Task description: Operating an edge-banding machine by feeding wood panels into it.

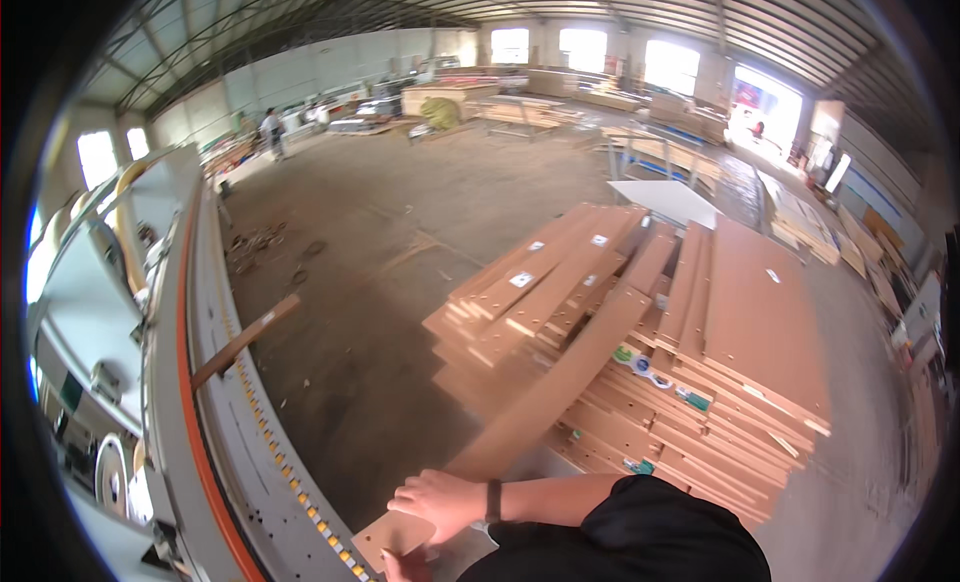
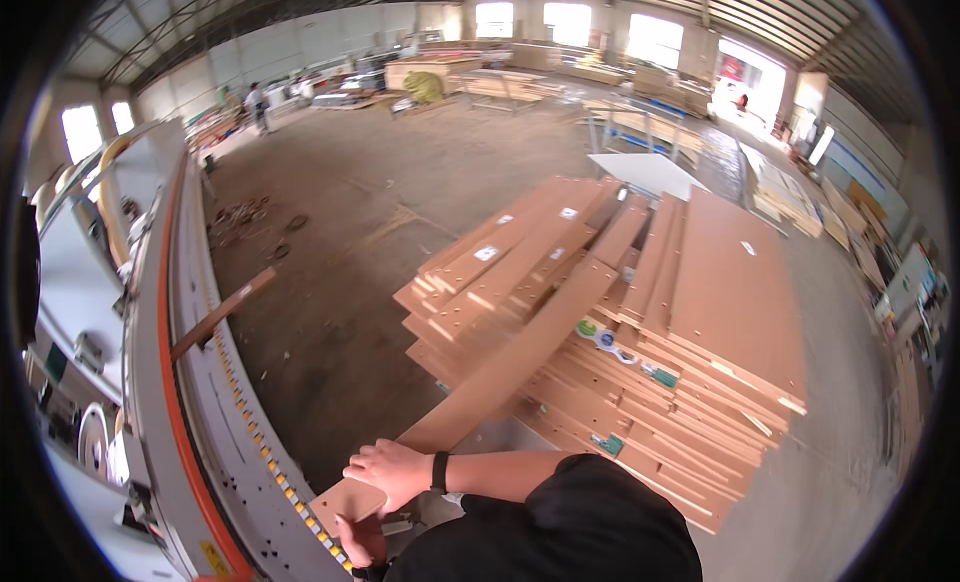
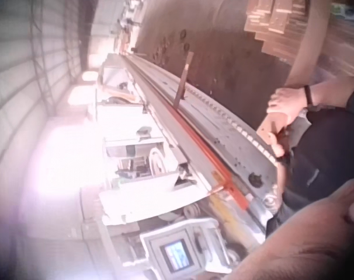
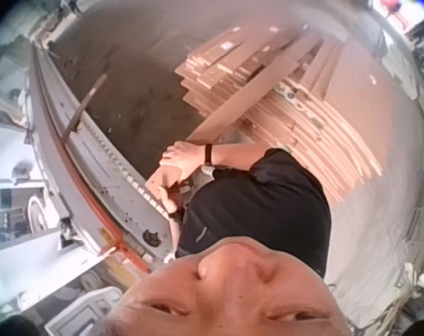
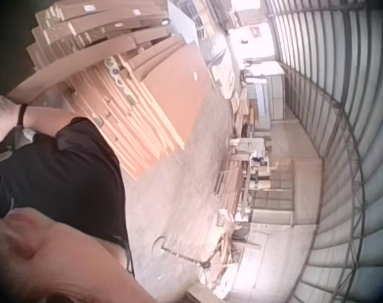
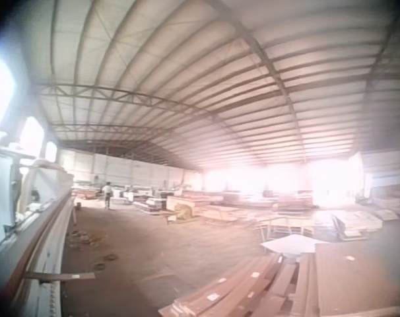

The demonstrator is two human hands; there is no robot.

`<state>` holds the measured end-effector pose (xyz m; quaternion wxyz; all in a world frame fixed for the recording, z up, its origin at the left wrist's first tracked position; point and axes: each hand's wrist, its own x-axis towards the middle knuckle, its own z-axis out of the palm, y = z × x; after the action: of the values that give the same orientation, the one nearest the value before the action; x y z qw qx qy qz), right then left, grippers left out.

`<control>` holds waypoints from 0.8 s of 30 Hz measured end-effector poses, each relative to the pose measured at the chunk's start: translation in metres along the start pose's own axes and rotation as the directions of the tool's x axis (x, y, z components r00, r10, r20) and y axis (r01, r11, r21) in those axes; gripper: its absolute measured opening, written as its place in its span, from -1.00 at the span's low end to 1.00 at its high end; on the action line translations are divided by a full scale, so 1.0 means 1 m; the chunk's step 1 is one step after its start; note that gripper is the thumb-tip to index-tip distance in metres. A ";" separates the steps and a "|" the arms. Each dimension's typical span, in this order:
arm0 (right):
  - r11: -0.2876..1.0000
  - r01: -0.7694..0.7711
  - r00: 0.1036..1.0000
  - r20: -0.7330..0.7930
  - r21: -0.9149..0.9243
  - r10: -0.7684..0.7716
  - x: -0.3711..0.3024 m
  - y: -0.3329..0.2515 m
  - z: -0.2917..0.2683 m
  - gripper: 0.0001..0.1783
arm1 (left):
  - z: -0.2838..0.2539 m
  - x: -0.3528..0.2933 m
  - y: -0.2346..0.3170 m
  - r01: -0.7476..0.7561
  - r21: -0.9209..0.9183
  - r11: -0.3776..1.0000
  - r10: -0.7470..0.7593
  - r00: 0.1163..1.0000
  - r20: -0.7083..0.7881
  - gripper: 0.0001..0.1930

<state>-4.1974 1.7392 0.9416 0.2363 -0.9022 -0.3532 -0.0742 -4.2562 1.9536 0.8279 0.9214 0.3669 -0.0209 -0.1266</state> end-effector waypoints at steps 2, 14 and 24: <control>1.000 0.025 0.996 0.085 -0.012 -0.024 0.006 -0.003 -0.007 -0.14 | -0.019 -0.010 0.015 -0.062 -0.097 0.993 0.052 0.993 -0.105 -0.53; 0.972 -0.023 0.913 0.392 -0.233 0.116 -0.024 0.011 -0.056 -0.21 | -0.179 -0.153 0.071 -0.511 -0.105 0.853 0.211 0.523 -0.826 -0.47; 0.988 -0.044 0.810 0.574 -0.146 0.121 -0.019 -0.004 0.080 -0.08 | -0.228 -0.178 0.033 -0.255 0.261 0.931 0.320 0.225 -0.920 -0.68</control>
<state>-4.2170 1.7688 0.8671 0.0629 -0.9091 -0.3635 0.1933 -4.3912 2.1734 0.6936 0.7463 0.3837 0.4608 0.2890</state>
